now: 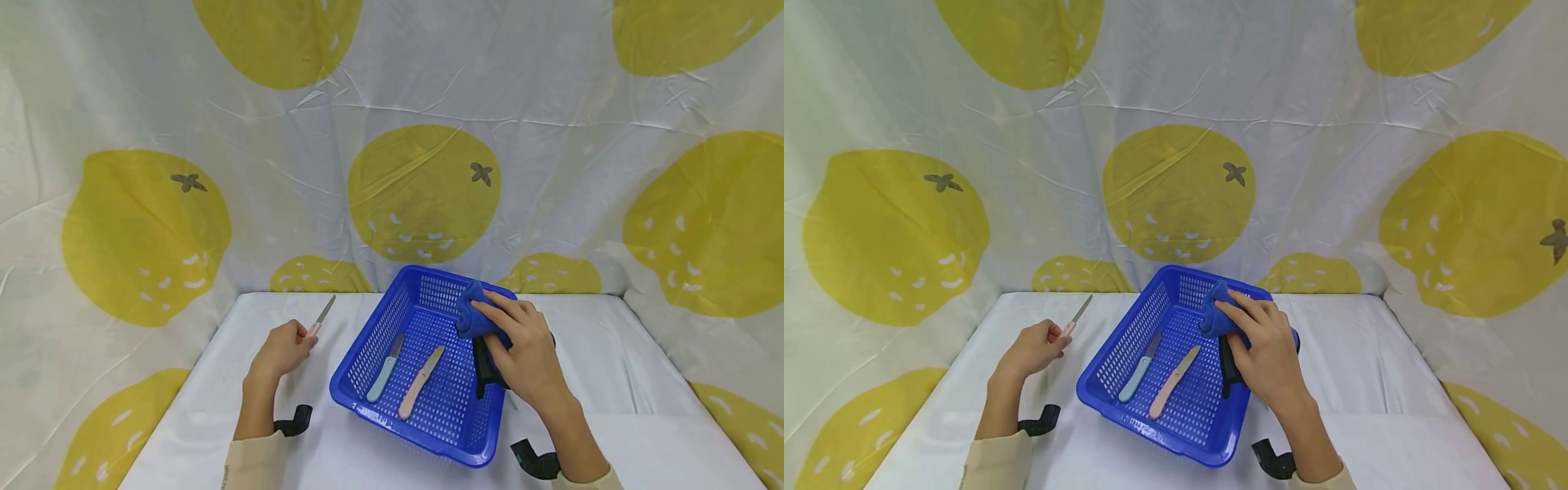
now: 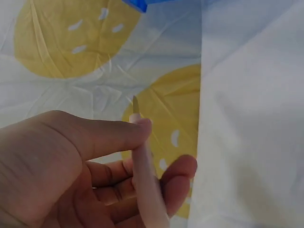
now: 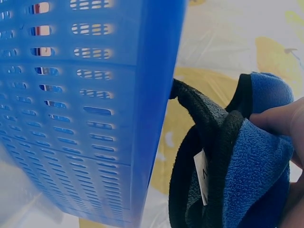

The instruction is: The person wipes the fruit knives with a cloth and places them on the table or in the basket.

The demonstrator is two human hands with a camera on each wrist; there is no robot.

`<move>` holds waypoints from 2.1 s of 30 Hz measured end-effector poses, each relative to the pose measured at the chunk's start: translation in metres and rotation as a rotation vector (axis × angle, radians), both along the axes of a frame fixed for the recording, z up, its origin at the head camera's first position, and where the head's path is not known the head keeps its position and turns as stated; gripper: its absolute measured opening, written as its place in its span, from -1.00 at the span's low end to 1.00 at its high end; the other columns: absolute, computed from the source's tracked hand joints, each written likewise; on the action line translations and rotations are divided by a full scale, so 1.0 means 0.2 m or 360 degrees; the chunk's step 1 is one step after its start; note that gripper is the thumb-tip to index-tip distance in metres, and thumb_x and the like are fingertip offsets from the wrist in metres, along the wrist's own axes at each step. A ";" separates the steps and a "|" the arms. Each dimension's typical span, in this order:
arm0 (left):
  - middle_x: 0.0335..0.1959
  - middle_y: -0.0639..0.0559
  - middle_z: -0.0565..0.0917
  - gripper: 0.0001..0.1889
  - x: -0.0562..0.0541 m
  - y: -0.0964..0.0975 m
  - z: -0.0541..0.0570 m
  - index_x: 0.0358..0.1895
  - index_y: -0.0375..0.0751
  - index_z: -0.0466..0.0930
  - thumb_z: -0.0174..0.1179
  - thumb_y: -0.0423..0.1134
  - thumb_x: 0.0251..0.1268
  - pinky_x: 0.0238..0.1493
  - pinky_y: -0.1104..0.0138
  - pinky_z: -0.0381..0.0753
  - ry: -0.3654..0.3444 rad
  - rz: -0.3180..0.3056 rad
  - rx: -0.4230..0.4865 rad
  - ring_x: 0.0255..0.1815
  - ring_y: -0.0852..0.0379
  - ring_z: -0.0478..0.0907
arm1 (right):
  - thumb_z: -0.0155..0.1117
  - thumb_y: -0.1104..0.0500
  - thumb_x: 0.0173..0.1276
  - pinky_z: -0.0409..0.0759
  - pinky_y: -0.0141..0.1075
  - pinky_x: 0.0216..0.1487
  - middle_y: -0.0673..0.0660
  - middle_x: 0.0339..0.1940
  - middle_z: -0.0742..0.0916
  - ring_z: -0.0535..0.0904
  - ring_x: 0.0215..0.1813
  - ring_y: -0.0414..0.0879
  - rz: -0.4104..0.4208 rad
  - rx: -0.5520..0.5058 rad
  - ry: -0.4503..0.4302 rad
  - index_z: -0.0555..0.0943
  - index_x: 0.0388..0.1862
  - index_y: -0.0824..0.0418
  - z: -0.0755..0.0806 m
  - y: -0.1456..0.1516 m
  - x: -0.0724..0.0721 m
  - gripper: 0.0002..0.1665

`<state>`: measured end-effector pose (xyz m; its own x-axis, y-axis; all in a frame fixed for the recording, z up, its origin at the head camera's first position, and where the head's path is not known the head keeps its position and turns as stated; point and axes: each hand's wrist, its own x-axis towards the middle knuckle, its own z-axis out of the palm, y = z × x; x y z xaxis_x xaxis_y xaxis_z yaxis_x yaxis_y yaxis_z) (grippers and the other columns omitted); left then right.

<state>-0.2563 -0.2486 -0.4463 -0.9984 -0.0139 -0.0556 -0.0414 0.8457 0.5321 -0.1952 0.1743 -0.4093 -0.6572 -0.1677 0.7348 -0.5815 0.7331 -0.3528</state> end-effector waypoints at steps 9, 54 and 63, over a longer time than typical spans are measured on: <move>-0.15 -0.17 0.55 -0.71 0.06 0.10 0.16 0.03 -0.32 0.44 0.19 -0.17 0.49 -0.25 0.24 0.54 0.0345 -0.0155 0.0120 -0.24 -0.01 0.51 | 0.44 0.43 0.18 0.48 0.14 0.15 0.13 0.32 0.69 0.55 0.18 0.11 0.0002 -0.0004 0.0014 0.72 0.21 0.04 0.00 0.01 0.00 -0.39; -0.18 0.08 0.77 -0.80 0.33 0.74 0.28 -0.01 -0.11 0.62 0.36 -0.22 0.39 -0.42 0.47 0.68 0.1305 -0.0737 -0.0092 -0.43 0.25 0.72 | 0.38 0.34 0.27 0.52 0.03 0.11 0.04 0.36 0.68 0.54 0.20 0.05 0.0273 0.0093 0.0128 0.68 0.29 -0.07 0.03 -0.23 0.13 -0.39; -0.18 0.05 0.77 -0.71 0.34 0.75 0.27 0.00 -0.17 0.59 0.44 -0.34 0.26 -0.40 0.48 0.69 0.1345 -0.0794 -0.0133 -0.35 0.24 0.76 | 0.37 0.27 0.33 0.51 -0.03 -0.02 -0.01 0.35 0.68 0.54 0.16 0.03 0.0248 0.0152 0.0143 0.68 0.29 -0.08 0.01 -0.27 0.14 -0.44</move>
<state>-0.1876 -0.0990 -0.3916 -0.6013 0.4485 0.6613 0.6972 0.6988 0.1599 -0.1663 0.1196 -0.4072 -0.5504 -0.3340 0.7652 -0.7165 0.6594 -0.2277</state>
